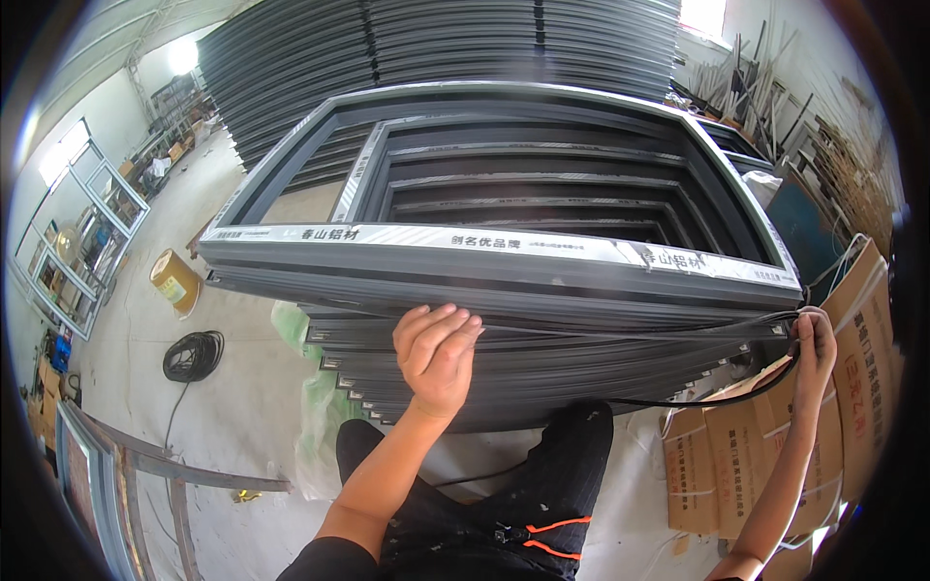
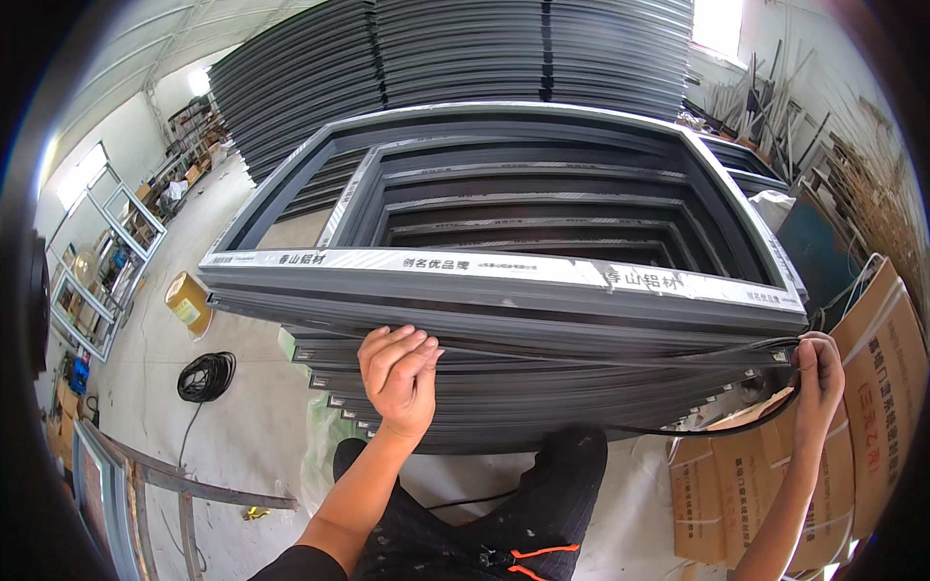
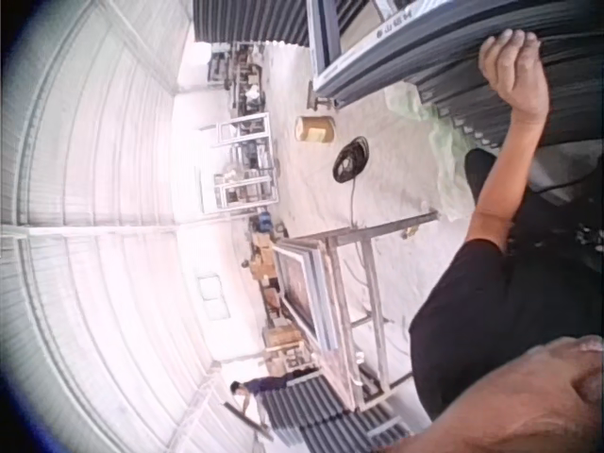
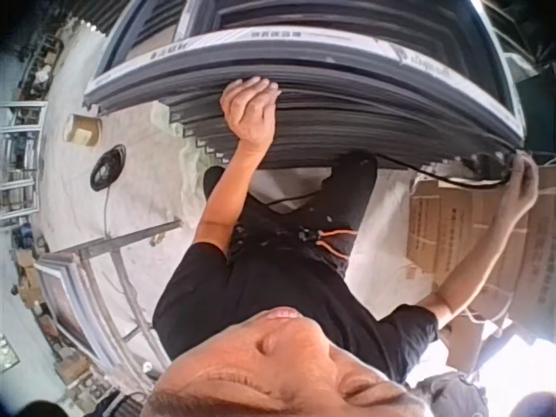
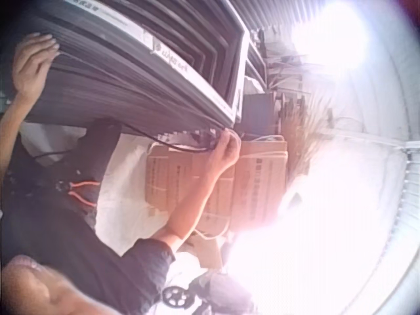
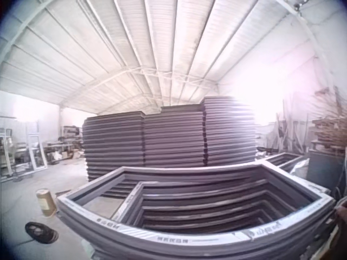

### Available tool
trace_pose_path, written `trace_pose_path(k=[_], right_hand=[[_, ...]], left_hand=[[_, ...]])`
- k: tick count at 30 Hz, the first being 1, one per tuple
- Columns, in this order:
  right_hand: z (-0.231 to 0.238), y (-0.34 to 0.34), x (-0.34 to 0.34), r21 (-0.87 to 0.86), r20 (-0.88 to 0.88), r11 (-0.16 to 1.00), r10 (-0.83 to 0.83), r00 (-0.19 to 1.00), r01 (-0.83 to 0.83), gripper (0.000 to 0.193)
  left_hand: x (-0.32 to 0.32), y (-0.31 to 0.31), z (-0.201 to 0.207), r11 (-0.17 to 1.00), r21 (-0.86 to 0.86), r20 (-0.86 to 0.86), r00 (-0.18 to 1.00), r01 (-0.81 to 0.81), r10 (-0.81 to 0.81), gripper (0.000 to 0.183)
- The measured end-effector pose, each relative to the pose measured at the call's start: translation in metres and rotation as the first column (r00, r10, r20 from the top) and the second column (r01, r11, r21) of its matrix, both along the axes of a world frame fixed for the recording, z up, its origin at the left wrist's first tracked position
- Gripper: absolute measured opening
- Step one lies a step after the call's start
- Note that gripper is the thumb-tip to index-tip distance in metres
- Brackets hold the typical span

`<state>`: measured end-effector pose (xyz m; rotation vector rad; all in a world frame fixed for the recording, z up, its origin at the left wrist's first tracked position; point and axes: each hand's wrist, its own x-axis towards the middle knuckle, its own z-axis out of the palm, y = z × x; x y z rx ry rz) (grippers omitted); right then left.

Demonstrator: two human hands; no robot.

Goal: The person inserts a rubber seal into the channel of an aluminum window frame by hand and trims it using a pair of snips.

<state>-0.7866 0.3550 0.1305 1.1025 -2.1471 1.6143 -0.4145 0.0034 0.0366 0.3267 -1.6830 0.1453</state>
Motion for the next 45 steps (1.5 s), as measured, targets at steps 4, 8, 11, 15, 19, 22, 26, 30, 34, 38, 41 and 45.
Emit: trace_pose_path(k=[4,8,11,15,19,22,26,30,34,38,41,45], right_hand=[[-0.005,0.002,0.001,0.003,-0.014,1.000,-0.013,1.000,0.013,0.023],[-0.008,-0.003,0.000,0.007,0.010,1.000,-0.027,1.000,0.027,0.023],[-0.010,-0.006,0.002,0.006,-0.015,1.000,-0.020,1.000,0.020,0.022],[-0.015,-0.003,-0.005,0.042,-0.021,0.999,-0.019,1.000,0.020,0.021],[-0.017,-0.001,-0.011,0.073,-0.016,0.996,-0.051,0.999,0.052,0.021],[-0.015,0.000,-0.012,0.097,-0.188,0.993,-0.042,0.981,0.061,0.022],[0.006,-0.010,0.009,0.178,-0.453,0.964,-0.098,0.886,0.198,0.020],[0.042,-0.051,0.028,0.160,-0.678,0.971,-0.024,0.734,0.180,0.018],[0.050,-0.102,0.015,0.380,-0.316,0.921,0.220,0.923,-0.089,0.025],[0.043,-0.102,0.008,0.363,-0.363,0.932,0.153,0.919,-0.011,0.028],[0.049,-0.106,0.055,0.361,-0.387,0.931,0.097,0.917,0.054,0.025],[0.044,-0.117,0.144,0.301,-0.493,0.949,0.068,0.867,0.096,0.018]], left_hand=[[-0.007,0.010,0.012,1.000,0.026,0.076,0.997,-0.006,0.004,0.030],[-0.034,0.035,0.024,0.992,0.024,0.128,0.984,0.125,-0.127,0.031],[-0.044,0.035,0.016,0.992,0.033,0.004,0.992,0.122,-0.123,0.028],[-0.042,0.028,0.016,0.985,0.022,0.016,0.986,0.168,-0.169,0.027],[-0.019,0.016,0.025,0.983,-0.003,0.111,0.977,0.184,-0.182,0.034],[0.015,-0.014,0.023,0.992,-0.061,0.170,0.980,0.113,-0.102,0.043],[0.087,-0.059,0.021,0.998,-0.009,0.248,0.967,-0.057,0.057,0.019],[0.135,-0.073,0.041,0.904,0.336,0.247,0.951,-0.265,0.187,0.026],[0.096,-0.028,0.064,0.939,0.166,0.284,0.927,-0.301,0.247,0.061],[0.055,-0.031,0.069,0.936,0.239,0.371,0.915,-0.259,0.159,0.090],[0.062,-0.051,0.066,0.937,0.233,0.356,0.919,-0.261,0.168,0.101],[0.091,-0.110,0.072,0.901,0.274,0.417,0.885,-0.337,0.205,0.090]])
